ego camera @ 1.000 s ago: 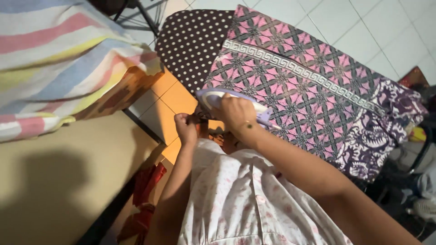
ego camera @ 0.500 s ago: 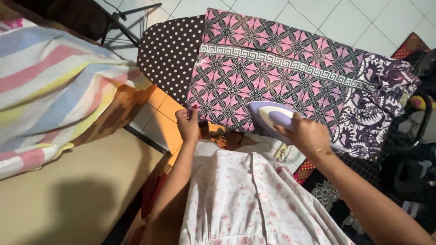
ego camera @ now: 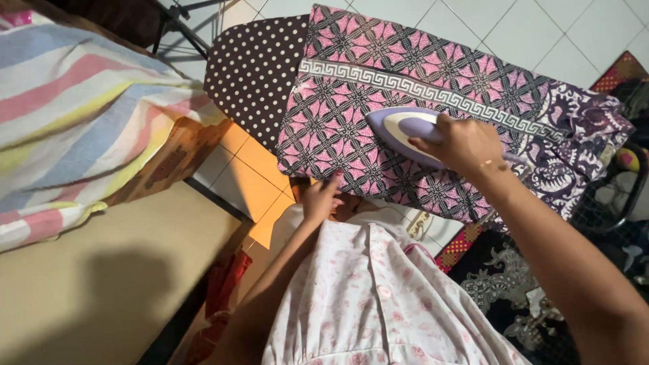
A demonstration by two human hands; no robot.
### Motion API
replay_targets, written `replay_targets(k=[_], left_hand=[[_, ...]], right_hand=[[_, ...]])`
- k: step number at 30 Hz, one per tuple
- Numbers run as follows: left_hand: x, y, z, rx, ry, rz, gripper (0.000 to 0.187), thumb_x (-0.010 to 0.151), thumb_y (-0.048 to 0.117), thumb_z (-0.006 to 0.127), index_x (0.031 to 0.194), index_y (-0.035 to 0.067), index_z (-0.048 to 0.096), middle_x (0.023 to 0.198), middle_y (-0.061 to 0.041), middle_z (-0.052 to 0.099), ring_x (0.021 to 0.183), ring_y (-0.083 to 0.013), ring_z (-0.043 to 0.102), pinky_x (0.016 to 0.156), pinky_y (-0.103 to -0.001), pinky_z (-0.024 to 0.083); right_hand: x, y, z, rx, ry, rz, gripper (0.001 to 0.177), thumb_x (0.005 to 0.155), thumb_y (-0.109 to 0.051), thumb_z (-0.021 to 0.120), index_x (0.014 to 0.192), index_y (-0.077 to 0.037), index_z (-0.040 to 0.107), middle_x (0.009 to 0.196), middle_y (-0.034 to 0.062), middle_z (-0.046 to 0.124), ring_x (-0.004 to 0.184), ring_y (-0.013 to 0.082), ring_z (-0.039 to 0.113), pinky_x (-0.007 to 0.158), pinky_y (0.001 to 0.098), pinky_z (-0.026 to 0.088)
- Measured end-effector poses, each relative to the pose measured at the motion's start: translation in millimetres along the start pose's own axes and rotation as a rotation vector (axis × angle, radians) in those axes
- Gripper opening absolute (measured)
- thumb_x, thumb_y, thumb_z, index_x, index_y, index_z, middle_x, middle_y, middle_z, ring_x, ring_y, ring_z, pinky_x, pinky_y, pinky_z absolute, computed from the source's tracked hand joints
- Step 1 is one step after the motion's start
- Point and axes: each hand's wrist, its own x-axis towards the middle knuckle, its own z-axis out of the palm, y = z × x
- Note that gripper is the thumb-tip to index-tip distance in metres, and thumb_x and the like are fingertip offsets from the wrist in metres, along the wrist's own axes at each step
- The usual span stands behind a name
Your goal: The person irons a patterned piece of fabric on an ironing board. They repeatedly smooth the fabric with their hands and move the iron across different sections, flipping the fabric over to press both sides.
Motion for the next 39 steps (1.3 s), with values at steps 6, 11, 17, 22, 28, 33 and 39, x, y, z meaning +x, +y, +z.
replay_targets(k=[6, 11, 17, 22, 28, 33, 39], left_hand=[[-3.2, 1.1, 6.3, -0.064, -0.002, 0.092, 0.026, 0.092, 0.024, 0.074, 0.089, -0.001, 0.072, 0.07, -0.007, 0.072, 0.057, -0.0103, 0.07, 0.051, -0.023, 0.051], [-8.7, 2.7, -2.9, -0.027, -0.01, 0.131, 0.025, 0.095, 0.02, 0.073, 0.081, 0.0, 0.066, 0.071, -0.011, 0.073, 0.058, -0.0124, 0.069, 0.052, -0.026, 0.052], [-8.5, -5.7, -2.8, 0.045, 0.011, 0.195, 0.035, 0.097, 0.021, 0.071, 0.074, -0.002, 0.059, 0.074, -0.015, 0.075, 0.057, -0.0152, 0.071, 0.052, -0.028, 0.056], [-5.1, -9.7, -0.5, 0.014, -0.027, 0.195, 0.035, 0.098, 0.02, 0.067, 0.074, -0.003, 0.057, 0.074, -0.016, 0.076, 0.057, -0.0155, 0.072, 0.053, -0.028, 0.056], [-9.0, -9.0, -7.7, 0.032, -0.044, 0.182, 0.026, 0.099, 0.018, 0.067, 0.083, -0.003, 0.066, 0.075, -0.011, 0.075, 0.061, -0.0128, 0.07, 0.057, -0.025, 0.055], [-3.5, -13.9, -6.8, -0.173, -0.11, 0.147, 0.014, 0.096, 0.015, 0.067, 0.1, 0.002, 0.07, 0.092, -0.001, 0.072, 0.079, -0.0051, 0.067, 0.068, -0.022, 0.058], [10.2, -39.1, -8.6, -0.013, -0.078, 0.35, 0.013, 0.094, 0.007, 0.068, 0.103, -0.003, 0.069, 0.096, -0.007, 0.074, 0.086, -0.0117, 0.065, 0.077, -0.026, 0.051]], right_hand=[[28.0, -28.8, 0.2, -0.024, 0.053, -0.071, 0.06, 0.091, -0.069, 0.065, 0.097, -0.01, 0.072, 0.066, 0.0118, 0.072, 0.053, 0.0262, 0.07, 0.051, 0.0393, 0.056], [44.3, -38.4, 3.2, 0.012, 0.022, 0.004, 0.061, 0.093, -0.068, 0.065, 0.096, -0.008, 0.072, 0.068, 0.0108, 0.072, 0.051, 0.0226, 0.069, 0.046, 0.0386, 0.054], [55.4, -38.1, 1.9, 0.01, 0.079, -0.086, 0.059, 0.095, -0.066, 0.066, 0.098, -0.007, 0.073, 0.068, 0.0118, 0.072, 0.051, 0.0239, 0.068, 0.049, 0.0386, 0.055], [60.3, -40.7, -7.1, -0.087, 0.033, -0.342, 0.057, 0.085, -0.066, 0.068, 0.096, -0.01, 0.074, 0.067, 0.0115, 0.072, 0.053, 0.0272, 0.069, 0.053, 0.0415, 0.056], [61.6, -73.7, -3.5, 0.001, -0.024, -0.095, 0.062, 0.094, -0.068, 0.064, 0.102, -0.008, 0.073, 0.069, 0.0115, 0.072, 0.053, 0.024, 0.07, 0.048, 0.0406, 0.056], [76.4, -91.0, -14.5, -0.015, -0.102, -0.137, 0.061, 0.091, -0.07, 0.063, 0.1, -0.01, 0.074, 0.07, 0.0102, 0.072, 0.055, 0.0226, 0.07, 0.049, 0.038, 0.055], [84.7, -120.2, -23.7, -0.102, -0.216, -0.187, 0.058, 0.091, -0.069, 0.061, 0.102, -0.013, 0.074, 0.073, 0.0099, 0.074, 0.059, 0.0227, 0.071, 0.053, 0.0386, 0.056]])
